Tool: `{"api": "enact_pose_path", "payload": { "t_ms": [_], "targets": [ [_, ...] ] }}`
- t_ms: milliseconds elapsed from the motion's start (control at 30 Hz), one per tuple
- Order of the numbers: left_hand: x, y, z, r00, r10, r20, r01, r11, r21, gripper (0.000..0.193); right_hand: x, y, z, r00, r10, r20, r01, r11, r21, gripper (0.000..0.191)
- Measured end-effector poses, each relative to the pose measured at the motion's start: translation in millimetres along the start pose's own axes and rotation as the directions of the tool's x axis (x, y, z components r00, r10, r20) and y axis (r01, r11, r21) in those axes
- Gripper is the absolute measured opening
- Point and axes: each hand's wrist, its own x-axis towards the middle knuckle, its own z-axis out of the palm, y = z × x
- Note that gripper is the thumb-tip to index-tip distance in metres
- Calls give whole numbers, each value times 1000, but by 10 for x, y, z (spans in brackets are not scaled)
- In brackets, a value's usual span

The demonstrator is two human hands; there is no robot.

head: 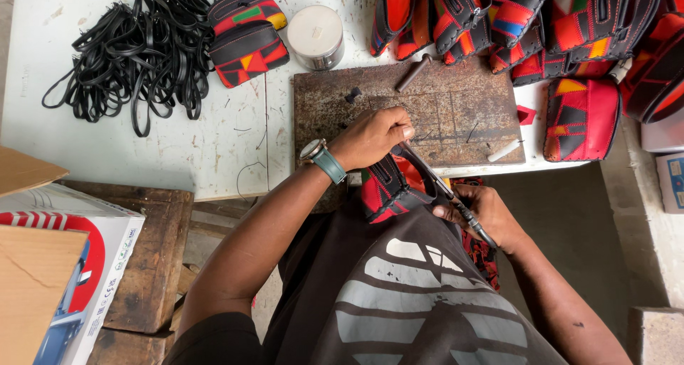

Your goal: The person holds a colorful fabric coin purse and uses scissors to trim loose threads and excess fabric from its seams, working on one purse at a time. They set finished purses aside, then use a lighter to singe remaining threads on a purse's edges.

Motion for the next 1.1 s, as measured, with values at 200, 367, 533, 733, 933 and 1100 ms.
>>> {"api": "enact_pose_path", "payload": {
  "t_ms": [200, 367, 533, 733, 933, 1100],
  "targets": [
    [-50, 21, 55, 998, -37, -54, 32, 995, -92, 36, -46, 266, 58, 991, -128, -42, 132, 984, 118, 41],
    [-243, 159, 245, 966, -259, 14, 259, 959, -119, 99, -282, 379, -232, 974, -223, 49, 184, 894, 409, 38],
    [-595, 314, 320, 973, -13, 230, 41, 992, -120, 96, -630, 216, -1181, 959, -189, -210, 207, 976, 69, 36],
    [-641, 629, 134, 980, -104, 169, 124, 986, -112, 58, -209, -123, -2118, 946, -84, -312, -66, 895, -442, 70],
    [38, 589, -562, 951, 123, -284, -166, 977, -132, 55, 767, -203, -2037, 956, -291, -38, 215, 781, -586, 59],
    [1352, 170, -876, 813, 188, -551, -265, 962, -62, 59, 1267, -301, -1851, 953, -296, -62, 212, 801, -560, 56]
  ]
}}
